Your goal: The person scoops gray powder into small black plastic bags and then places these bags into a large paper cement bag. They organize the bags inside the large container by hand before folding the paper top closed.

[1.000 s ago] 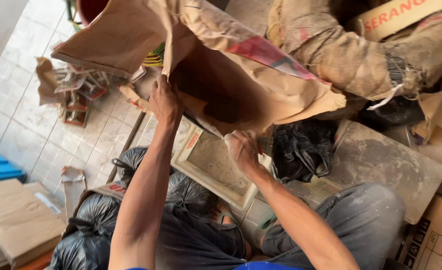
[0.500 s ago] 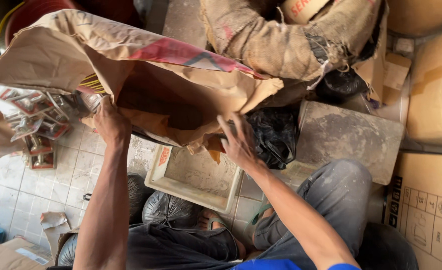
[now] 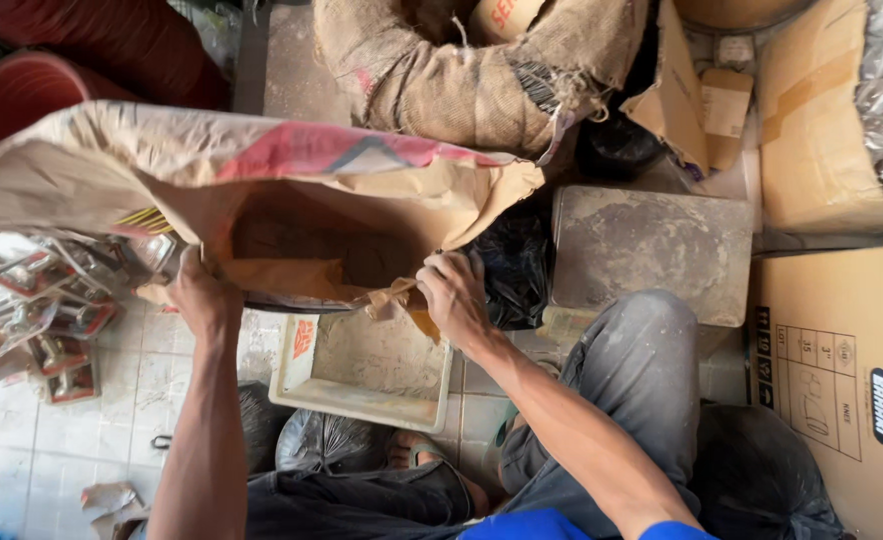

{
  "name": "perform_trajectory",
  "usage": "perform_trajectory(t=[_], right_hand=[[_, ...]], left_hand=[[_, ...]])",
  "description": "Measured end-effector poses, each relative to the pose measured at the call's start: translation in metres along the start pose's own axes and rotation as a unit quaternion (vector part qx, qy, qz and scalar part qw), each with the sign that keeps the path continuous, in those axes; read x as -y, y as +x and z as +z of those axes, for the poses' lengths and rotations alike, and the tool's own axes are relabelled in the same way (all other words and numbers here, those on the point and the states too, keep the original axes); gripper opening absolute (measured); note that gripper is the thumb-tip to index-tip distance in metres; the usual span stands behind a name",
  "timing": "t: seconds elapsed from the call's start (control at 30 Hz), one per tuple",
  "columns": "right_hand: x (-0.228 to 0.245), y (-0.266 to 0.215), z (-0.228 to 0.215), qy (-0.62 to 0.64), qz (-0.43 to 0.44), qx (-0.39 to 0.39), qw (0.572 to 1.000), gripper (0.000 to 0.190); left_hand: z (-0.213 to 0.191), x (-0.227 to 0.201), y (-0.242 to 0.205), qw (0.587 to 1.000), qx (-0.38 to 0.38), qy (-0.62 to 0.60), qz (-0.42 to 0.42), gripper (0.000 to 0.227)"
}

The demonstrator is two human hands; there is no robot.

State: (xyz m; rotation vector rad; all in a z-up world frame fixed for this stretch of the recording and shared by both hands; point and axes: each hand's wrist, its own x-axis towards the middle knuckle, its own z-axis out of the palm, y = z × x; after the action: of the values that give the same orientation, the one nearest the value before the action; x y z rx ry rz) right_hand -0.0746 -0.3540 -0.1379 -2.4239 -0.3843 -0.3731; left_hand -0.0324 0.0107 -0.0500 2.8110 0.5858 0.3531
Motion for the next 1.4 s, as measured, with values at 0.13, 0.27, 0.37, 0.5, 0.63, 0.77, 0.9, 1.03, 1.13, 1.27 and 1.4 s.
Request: perform_trajectory(t=[0.13,0.27,0.37,0.5,0.63,0.77,0.9,1.03,1.13,1.27,1.4], right_hand=[[-0.037,-0.023,-0.022,0.052,-0.008,-0.083,0.995,0.015],[-0.051,-0.023,-0.063,-0.074,0.241,0.119,0.96,0.09],[-0.099,-0.026,-0.063,-0.094,0.307,0.306,0.896,0.095],[-0.129,-0.011,-0.066,-0.043,0.368,0.25,0.894,0.026],[-0.144,0.031,-0.093,0.18,0.419,0.041,0.889,0.017],[-0.145,0.053,-0.105,0.369,0.4,-0.066,0.836,0.036],[-0.112,0.031,-0.104,0.286,0.309,-0.032,0.906,0.06],[-0.081,-0.003,-0.061,0.095,0.036,0.107,0.989,0.089],[-0.064,-0.013,-0.046,0.047,0.088,0.241,0.965,0.067],[-0.068,-0.049,-0.027,0.07,0.144,0.446,0.881,0.028],[-0.055,-0.032,-0.074,0.044,0.167,0.523,0.834,0.032]], left_hand=[[0.006,0.01,-0.012,0.999,-0.004,-0.022,-0.024,0.013],[0.006,0.026,-0.01,0.997,0.0,-0.038,-0.06,0.012],[0.003,0.018,-0.008,0.996,-0.004,-0.049,-0.077,0.013],[0.006,0.013,-0.001,0.996,-0.012,-0.05,-0.069,0.021],[0.005,0.012,-0.003,0.998,-0.012,-0.062,-0.028,0.021],[0.007,0.009,-0.003,0.998,-0.012,-0.052,-0.019,0.021],[0.01,0.004,0.0,0.999,-0.029,-0.043,-0.011,0.024],[0.018,0.003,0.009,0.999,-0.026,0.001,-0.021,0.031],[0.019,-0.001,0.008,0.999,-0.015,0.015,-0.036,0.026],[0.017,-0.001,0.005,0.999,-0.004,0.005,-0.048,0.019],[0.022,0.007,0.007,0.999,-0.004,0.006,-0.041,0.021]])
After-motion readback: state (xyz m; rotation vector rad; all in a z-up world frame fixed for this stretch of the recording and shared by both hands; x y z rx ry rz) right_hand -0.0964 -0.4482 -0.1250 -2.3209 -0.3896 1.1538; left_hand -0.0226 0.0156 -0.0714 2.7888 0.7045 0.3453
